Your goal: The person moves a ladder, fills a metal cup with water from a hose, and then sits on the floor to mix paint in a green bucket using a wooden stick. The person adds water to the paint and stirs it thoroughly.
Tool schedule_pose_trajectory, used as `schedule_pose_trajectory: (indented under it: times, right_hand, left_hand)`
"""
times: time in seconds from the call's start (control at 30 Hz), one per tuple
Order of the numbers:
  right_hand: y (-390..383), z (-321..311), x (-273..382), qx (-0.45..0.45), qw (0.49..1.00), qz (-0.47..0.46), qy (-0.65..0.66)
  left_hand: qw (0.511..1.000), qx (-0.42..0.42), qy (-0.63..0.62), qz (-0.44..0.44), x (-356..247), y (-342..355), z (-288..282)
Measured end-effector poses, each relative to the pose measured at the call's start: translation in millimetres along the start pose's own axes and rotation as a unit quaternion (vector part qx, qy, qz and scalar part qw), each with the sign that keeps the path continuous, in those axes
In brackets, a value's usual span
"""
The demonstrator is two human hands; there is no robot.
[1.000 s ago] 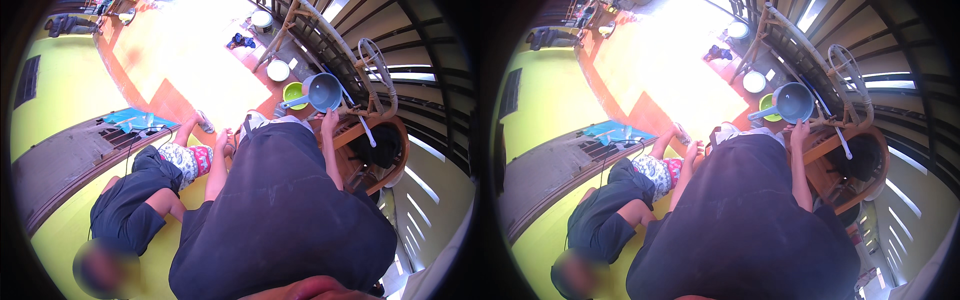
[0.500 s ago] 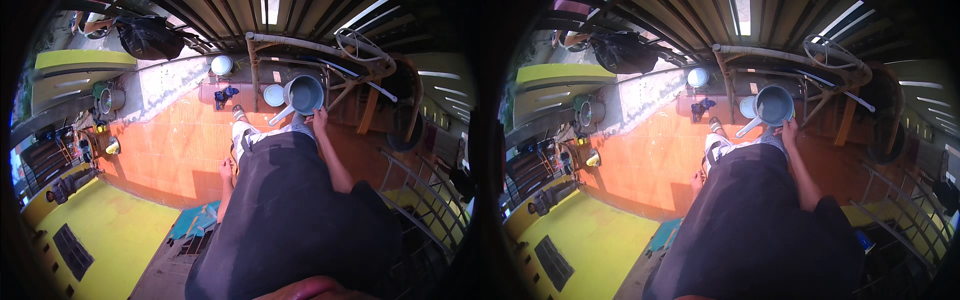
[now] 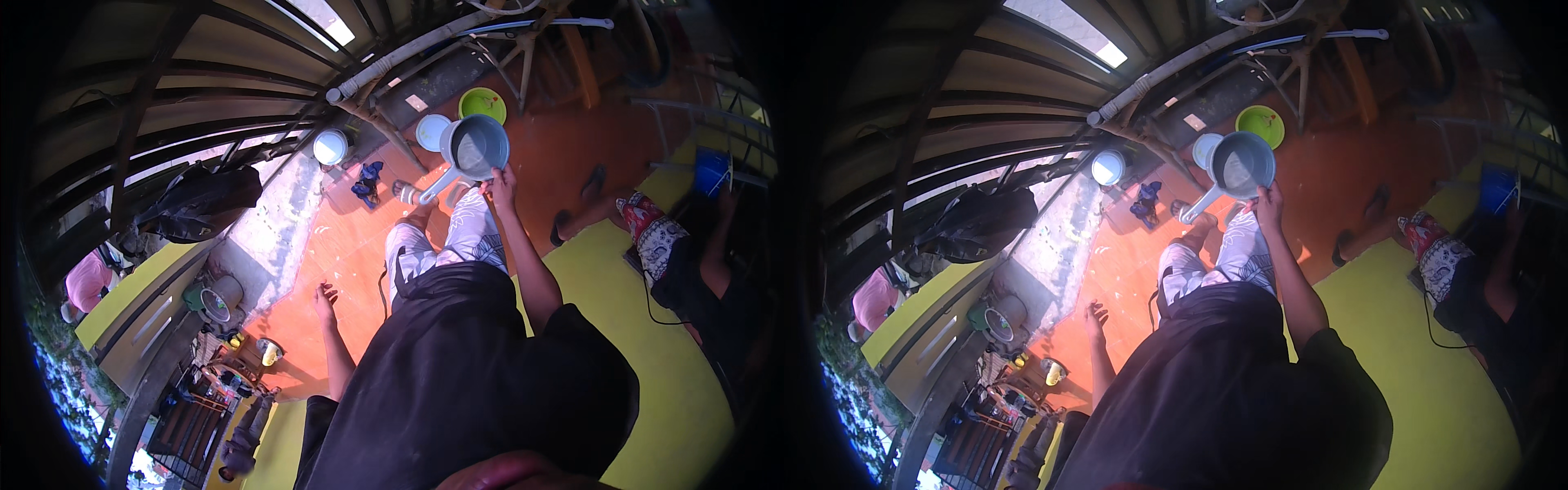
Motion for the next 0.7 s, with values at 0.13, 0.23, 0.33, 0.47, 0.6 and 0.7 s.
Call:
schedule_pose_trajectory:
  times: [0.13, 0.23, 0.33, 0.47, 0.6, 0.7]
  right_hand:
    - [16.7, -31.7, -22.4, 0.002, 1.000, -0.017, -0.014]
    - [36.6, -66.5, -50.2, -0.031, 0.999, -0.003, -0.029]
    - [58.6, -104.0, -79.6, -0.045, 0.998, 0.007, -0.039]
    - [95.8, -156.7, -118.3, -0.044, 0.997, 0.004, -0.067]
    - [131.3, -205.5, -149.7, -0.054, 0.992, 0.033, -0.106]
    - [159.5, -231.8, -170.8, -0.064, 0.988, 0.045, -0.136]
  left_hand:
    - [0.988, 0.123, 0.090, 0.015, -32.5, 12.2, 49.5]
    - [0.975, 0.179, 0.134, 0.004, -20.5, 12.3, 96.8]
    - [0.948, 0.234, 0.201, -0.079, 2.1, 6.9, 135.0]
    - [0.946, 0.236, 0.200, -0.095, 28.8, -9.4, 167.4]
    - [0.959, 0.190, 0.179, -0.108, 52.1, -29.5, 192.7]
    - [0.958, 0.180, 0.182, -0.129, 70.8, -40.7, 211.5]
Point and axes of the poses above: each hand's wrist, its own y-axis towards the middle knuckle, its own z-axis out of the palm, x = y × z, the point moved 2 cm from there along y, towards the middle knuckle, and after that the axes turned 13 degrees about x, right-handed, at the moved point
